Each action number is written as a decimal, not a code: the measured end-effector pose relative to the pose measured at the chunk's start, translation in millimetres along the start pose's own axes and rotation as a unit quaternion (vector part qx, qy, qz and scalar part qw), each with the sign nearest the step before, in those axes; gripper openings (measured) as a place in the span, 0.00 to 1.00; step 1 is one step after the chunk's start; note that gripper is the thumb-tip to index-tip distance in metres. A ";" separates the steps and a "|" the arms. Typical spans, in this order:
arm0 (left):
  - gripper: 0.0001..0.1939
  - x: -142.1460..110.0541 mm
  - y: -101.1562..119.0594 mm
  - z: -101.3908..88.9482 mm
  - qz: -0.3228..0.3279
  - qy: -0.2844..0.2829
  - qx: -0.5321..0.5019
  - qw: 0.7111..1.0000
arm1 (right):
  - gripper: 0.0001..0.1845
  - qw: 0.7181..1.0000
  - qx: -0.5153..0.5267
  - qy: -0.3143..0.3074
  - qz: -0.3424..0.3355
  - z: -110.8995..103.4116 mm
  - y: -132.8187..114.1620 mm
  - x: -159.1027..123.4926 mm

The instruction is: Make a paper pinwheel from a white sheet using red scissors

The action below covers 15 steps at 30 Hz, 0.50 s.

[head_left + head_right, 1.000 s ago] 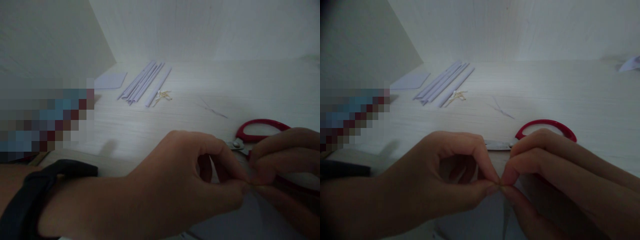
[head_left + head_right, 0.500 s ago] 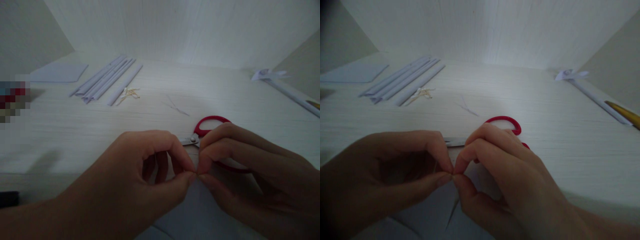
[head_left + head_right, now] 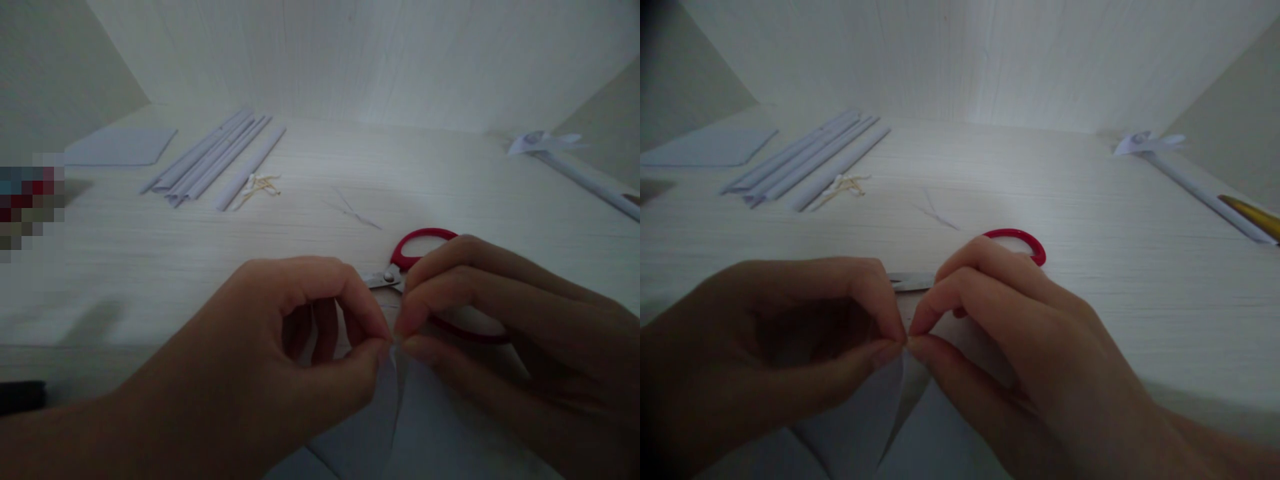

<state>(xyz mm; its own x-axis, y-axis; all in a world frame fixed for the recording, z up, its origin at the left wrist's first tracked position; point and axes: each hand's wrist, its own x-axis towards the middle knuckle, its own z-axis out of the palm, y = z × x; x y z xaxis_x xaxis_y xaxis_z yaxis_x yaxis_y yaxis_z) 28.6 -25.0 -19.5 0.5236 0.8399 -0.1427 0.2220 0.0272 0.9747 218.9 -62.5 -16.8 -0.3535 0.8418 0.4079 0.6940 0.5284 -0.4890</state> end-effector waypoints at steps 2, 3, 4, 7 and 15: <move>0.03 0.7 2.9 0.1 0.002 -0.001 0.006 1.000 | 0.13 1.000 -0.025 0.008 -0.010 -1.7 3.4 -0.1; 0.03 1.0 4.4 0.2 0.003 0.001 0.008 1.000 | 0.11 0.999 -0.042 0.011 -0.017 -3.1 5.5 -0.4; 0.03 1.3 5.8 0.3 0.002 0.004 0.009 1.000 | 0.09 0.998 -0.061 0.012 -0.023 -4.8 7.8 -0.9; 0.04 2.0 7.4 0.6 -0.004 0.011 0.004 1.000 | 0.07 0.992 -0.125 0.007 -0.028 -11.6 16.1 -3.2; 0.02 -0.3 1.3 -2.5 -0.004 0.011 -0.038 0.999 | 0.19 0.984 -0.171 -0.046 -0.002 -26.0 38.0 -11.5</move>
<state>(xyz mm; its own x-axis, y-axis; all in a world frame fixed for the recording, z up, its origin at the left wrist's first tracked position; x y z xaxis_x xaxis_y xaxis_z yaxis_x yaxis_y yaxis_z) 26.6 -23.8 -17.8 0.5033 0.8515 -0.1469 0.1618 0.0741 0.9840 265.7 -54.9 -20.0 -0.4004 0.8546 0.3308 0.8577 0.4766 -0.1930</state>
